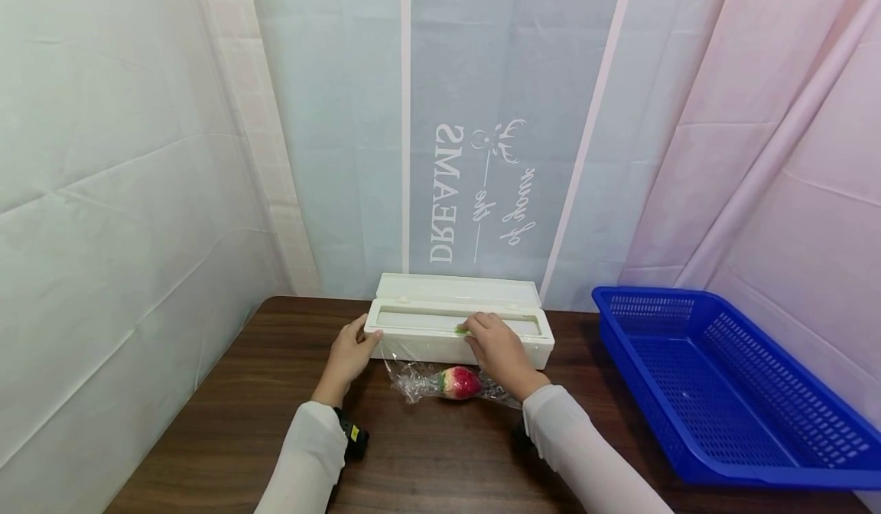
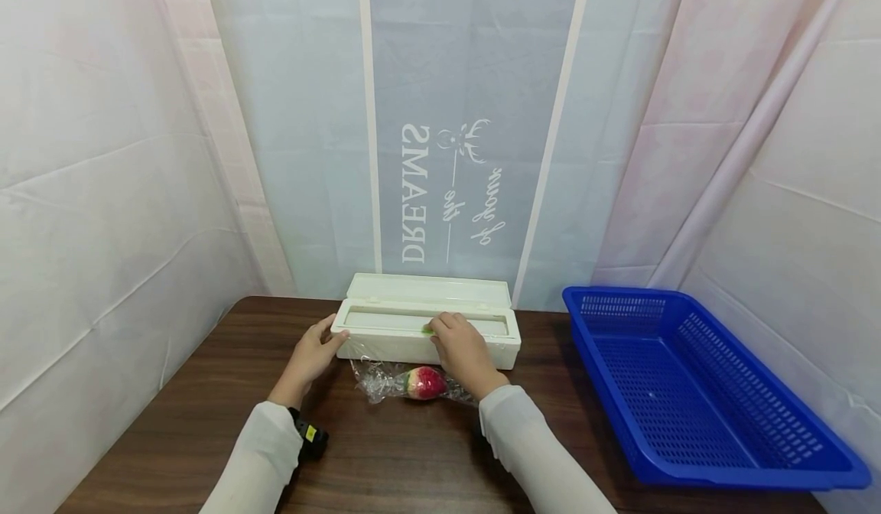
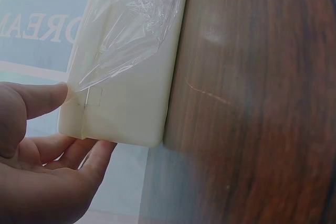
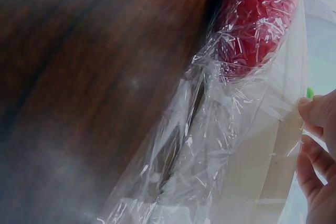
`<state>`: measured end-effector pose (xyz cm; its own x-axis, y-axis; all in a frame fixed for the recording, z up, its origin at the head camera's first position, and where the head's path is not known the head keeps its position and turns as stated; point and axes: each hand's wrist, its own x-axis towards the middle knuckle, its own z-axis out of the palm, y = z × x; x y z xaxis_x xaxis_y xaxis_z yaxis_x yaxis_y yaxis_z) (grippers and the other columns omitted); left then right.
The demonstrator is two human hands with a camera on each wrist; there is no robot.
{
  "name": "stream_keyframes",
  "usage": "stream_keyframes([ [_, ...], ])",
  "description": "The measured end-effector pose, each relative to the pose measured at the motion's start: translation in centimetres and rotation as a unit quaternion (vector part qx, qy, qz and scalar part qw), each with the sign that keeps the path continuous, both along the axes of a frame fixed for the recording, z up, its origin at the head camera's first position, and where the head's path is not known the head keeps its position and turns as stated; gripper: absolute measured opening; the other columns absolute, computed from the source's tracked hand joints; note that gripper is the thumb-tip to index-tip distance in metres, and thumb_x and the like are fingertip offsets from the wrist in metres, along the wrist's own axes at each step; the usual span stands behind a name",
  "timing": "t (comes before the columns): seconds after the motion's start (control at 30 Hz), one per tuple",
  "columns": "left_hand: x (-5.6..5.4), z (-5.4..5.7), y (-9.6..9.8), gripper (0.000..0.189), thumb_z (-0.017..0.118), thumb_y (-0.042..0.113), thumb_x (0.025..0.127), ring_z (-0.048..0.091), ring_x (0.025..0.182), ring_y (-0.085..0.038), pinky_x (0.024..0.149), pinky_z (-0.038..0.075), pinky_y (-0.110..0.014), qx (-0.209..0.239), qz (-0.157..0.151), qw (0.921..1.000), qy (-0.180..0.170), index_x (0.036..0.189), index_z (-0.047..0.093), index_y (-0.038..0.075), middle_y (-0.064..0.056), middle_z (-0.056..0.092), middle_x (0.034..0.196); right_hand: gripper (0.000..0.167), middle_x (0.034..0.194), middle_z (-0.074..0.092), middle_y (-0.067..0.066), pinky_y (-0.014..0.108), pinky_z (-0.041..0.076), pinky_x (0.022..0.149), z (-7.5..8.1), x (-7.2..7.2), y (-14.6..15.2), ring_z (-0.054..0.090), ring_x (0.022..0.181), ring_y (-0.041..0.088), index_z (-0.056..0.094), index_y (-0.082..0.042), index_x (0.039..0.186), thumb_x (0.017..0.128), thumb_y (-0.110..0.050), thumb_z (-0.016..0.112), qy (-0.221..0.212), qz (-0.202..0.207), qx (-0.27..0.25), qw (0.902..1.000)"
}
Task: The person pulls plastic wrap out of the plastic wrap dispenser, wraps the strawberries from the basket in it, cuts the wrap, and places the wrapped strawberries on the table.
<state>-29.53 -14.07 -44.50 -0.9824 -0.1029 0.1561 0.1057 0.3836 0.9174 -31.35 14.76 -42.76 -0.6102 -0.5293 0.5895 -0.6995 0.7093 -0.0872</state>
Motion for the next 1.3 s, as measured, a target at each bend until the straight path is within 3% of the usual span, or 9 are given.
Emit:
stream_keyframes([
  [0.43,0.21,0.03,0.08,0.062,0.059,0.02,0.103,0.037,0.138,-0.044,0.107,0.038,-0.056,0.001,-0.002,1.0,0.0,0.153,0.032,-0.004,-0.03,0.033,0.151,0.021,0.11,0.067,0.0,0.038,0.053,0.088,-0.09,-0.19,0.0,0.061,0.099,0.021,0.07,-0.012,0.109,0.091,-0.002,0.073,0.016,0.019,0.0,0.9997],
  [0.87,0.18,0.0,0.1,0.061,0.06,0.018,0.103,0.04,0.137,-0.044,0.106,0.039,-0.056,0.0,-0.001,1.0,0.007,0.152,0.033,-0.007,-0.031,0.036,0.149,0.025,0.114,0.067,-0.001,0.037,0.051,0.094,0.09,-0.11,0.02,0.06,0.106,0.02,0.071,-0.014,0.114,0.094,-0.001,0.069,0.004,0.018,0.008,0.9998],
  [1.3,0.46,0.18,0.07,0.063,0.06,0.021,0.103,0.04,0.136,-0.045,0.106,0.04,-0.056,-0.001,-0.008,0.9999,0.009,0.154,0.032,-0.004,-0.03,0.036,0.149,0.031,0.114,0.068,-0.001,0.037,0.051,0.092,-0.14,-0.46,-0.05,0.061,0.104,0.021,0.072,-0.016,0.117,0.092,0.001,0.069,0.043,0.031,0.022,0.9983],
])
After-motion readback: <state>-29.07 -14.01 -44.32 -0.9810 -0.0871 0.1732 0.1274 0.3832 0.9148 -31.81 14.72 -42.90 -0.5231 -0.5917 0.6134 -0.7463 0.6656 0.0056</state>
